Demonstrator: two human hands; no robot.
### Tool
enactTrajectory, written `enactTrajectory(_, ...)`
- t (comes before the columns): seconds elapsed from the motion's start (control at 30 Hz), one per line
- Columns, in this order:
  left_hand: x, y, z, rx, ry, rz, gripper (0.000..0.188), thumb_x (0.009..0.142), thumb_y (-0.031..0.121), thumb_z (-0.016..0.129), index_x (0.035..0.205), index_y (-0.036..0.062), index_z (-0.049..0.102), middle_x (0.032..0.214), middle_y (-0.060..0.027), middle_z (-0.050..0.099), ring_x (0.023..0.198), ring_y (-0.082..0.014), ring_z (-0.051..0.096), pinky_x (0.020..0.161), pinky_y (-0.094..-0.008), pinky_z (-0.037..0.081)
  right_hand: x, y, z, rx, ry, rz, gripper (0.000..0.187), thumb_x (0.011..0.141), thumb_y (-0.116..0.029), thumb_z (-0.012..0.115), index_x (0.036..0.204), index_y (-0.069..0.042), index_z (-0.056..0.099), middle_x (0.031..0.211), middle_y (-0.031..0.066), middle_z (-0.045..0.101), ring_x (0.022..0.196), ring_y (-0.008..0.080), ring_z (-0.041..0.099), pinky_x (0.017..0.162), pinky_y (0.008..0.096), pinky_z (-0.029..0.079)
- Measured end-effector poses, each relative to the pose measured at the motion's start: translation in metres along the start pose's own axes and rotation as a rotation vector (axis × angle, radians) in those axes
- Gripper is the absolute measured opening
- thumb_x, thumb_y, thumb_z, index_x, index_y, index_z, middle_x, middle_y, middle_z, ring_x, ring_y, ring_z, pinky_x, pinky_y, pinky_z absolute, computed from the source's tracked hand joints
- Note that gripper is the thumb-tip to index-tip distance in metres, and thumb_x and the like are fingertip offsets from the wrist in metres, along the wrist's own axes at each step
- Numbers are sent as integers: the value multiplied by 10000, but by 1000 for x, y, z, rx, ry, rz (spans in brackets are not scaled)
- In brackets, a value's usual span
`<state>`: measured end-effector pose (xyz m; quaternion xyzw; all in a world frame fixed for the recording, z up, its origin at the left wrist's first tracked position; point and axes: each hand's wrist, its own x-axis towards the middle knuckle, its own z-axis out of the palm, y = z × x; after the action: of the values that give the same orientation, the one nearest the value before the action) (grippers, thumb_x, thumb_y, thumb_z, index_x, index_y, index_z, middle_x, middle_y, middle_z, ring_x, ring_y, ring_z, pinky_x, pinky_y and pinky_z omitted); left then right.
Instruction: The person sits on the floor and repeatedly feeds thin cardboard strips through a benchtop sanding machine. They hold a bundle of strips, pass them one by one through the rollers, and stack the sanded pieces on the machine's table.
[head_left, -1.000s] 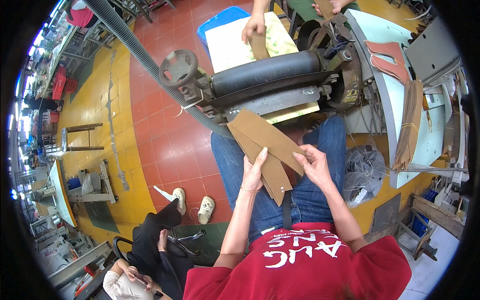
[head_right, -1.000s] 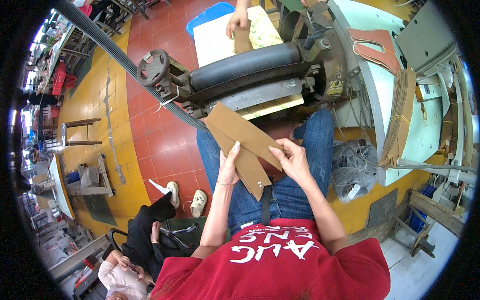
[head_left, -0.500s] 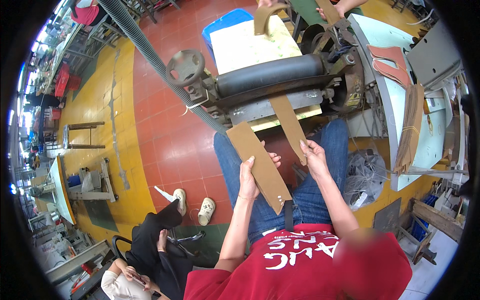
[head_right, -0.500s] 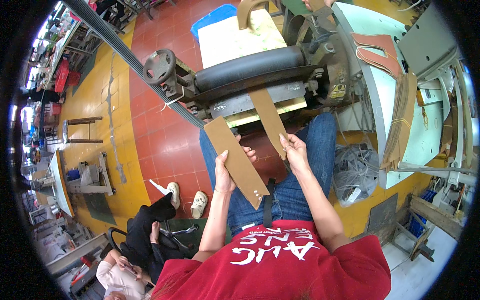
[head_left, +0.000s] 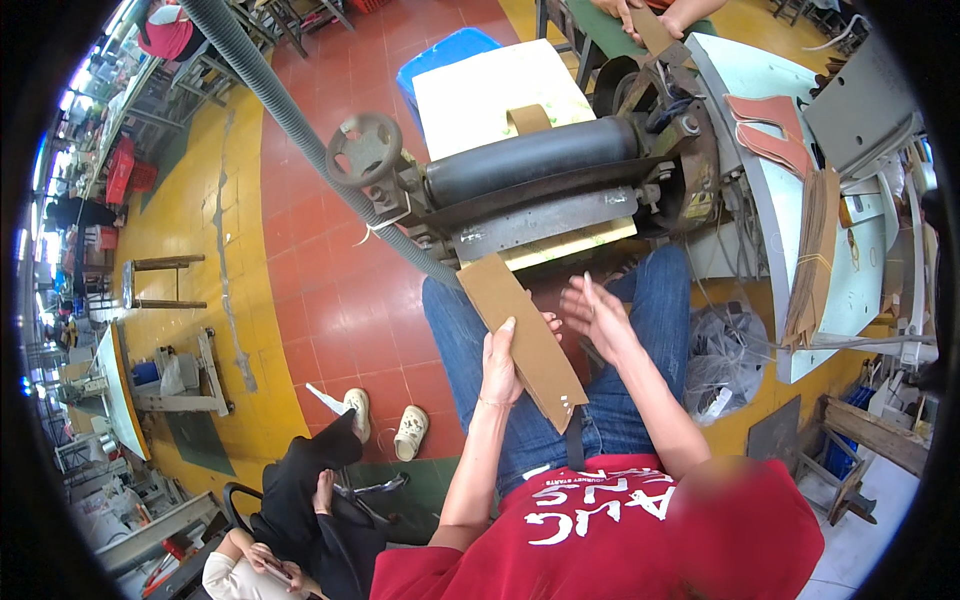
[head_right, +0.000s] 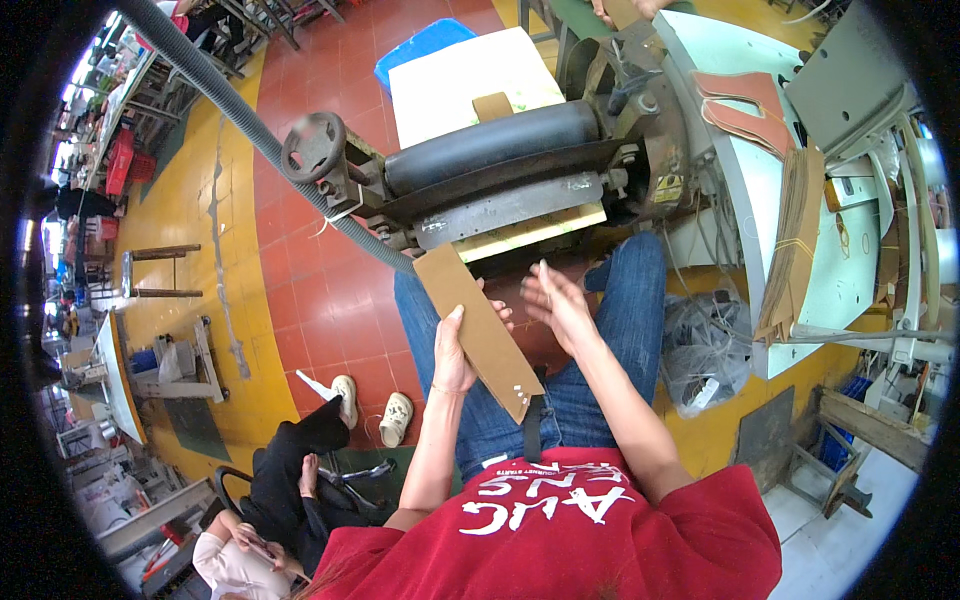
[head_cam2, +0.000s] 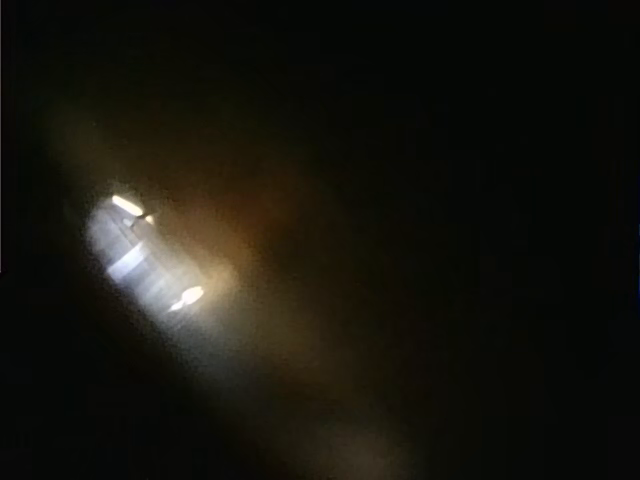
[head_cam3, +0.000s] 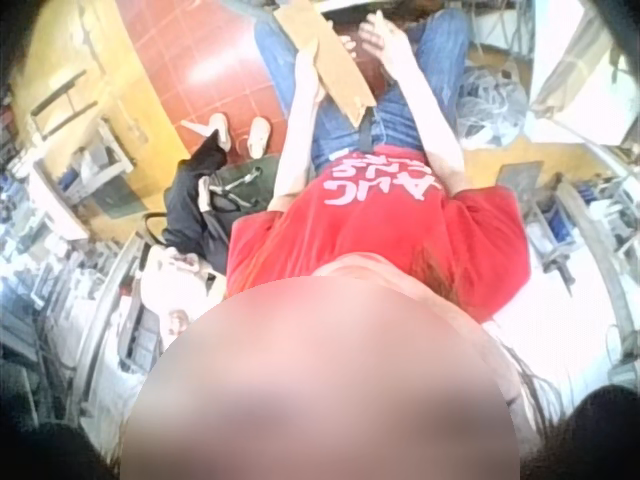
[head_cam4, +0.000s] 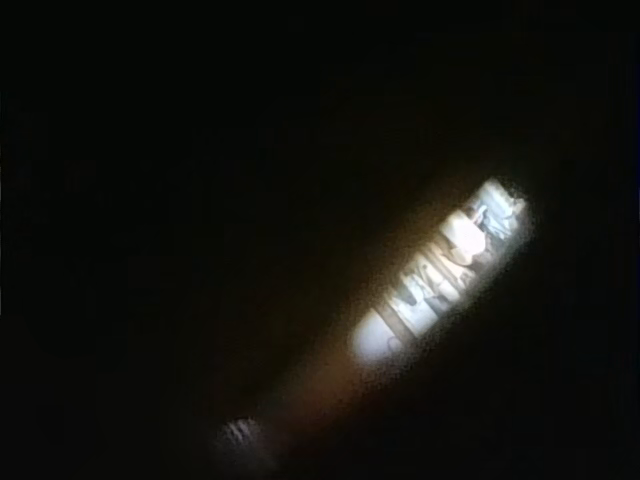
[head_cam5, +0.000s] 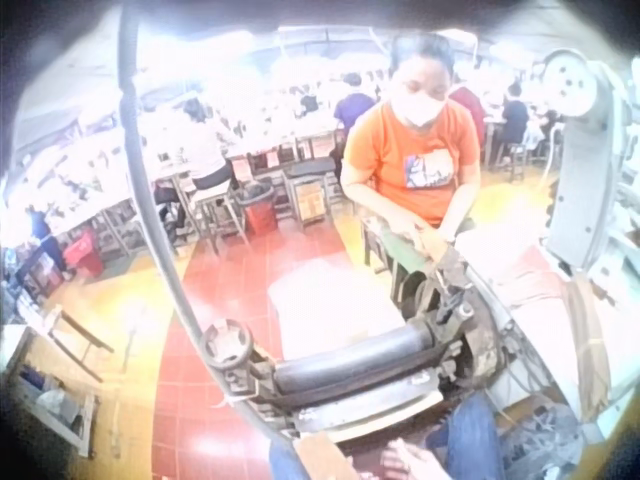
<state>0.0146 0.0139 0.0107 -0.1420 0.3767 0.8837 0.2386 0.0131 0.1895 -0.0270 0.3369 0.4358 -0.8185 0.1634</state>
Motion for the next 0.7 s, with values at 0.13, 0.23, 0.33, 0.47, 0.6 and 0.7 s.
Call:
enactTrajectory(0.13, 1, -2, 0, 78, 87, 50, 315, 951, 213, 462, 1133, -38, 521, 1009, -156, 627, 933, -229, 629, 802, -359, 540, -51, 4, 1, -486, -308, -224, 335, 808, -100, 697, 1114, -33, 577, 915, 20, 630, 792, 62, 588, 665, 198, 472)
enactTrajectory(0.23, 3, -3, 3, 100, 73, 97, 283, 943, 184, 498, 1110, -40, 539, 1012, -154, 634, 922, -212, 636, 781, -341, 546, -64, 2, 7, -806, -92, -443, 219, 768, -110, 744, 926, -4, 637, 766, 6, 647, 662, 48, 585, 608, 190, 474)
enactTrajectory(0.33, 4, -2, 7, 48, 21, 126, 321, 948, 209, 494, 1155, -36, 510, 1065, -164, 615, 958, -221, 625, 792, -346, 542, -63, 4, 11, -676, -40, -486, 173, 776, -125, 733, 870, 3, 662, 684, 24, 646, 605, 48, 576, 553, 202, 466)
enactTrajectory(0.47, 7, 1, 13, -140, -38, 64, 438, 954, 323, 459, 1245, -4, 447, 1141, -174, 577, 1033, -252, 588, 847, -367, 517, -58, 8, 11, -617, 17, -522, 150, 819, -126, 690, 875, 9, 653, 704, 32, 659, 624, 58, 590, 558, 214, 467)
enactTrajectory(0.6, 7, 3, 14, -115, -25, 59, 450, 966, 342, 429, 1257, -1, 436, 1172, -179, 561, 1062, -257, 573, 872, -376, 508, -59, 7, 12, -635, 120, -544, 126, 852, -100, 653, 909, 9, 627, 763, 25, 652, 695, 64, 603, 628, 211, 479)
enactTrajectory(0.7, 5, 1, 12, -133, 37, 78, 411, 966, 303, 454, 1247, 4, 437, 1161, -172, 565, 1051, -250, 580, 860, -373, 517, -64, 2, 16, -646, 114, -522, 193, 824, -114, 688, 957, 2, 612, 784, 11, 635, 709, 62, 589, 648, 203, 475)
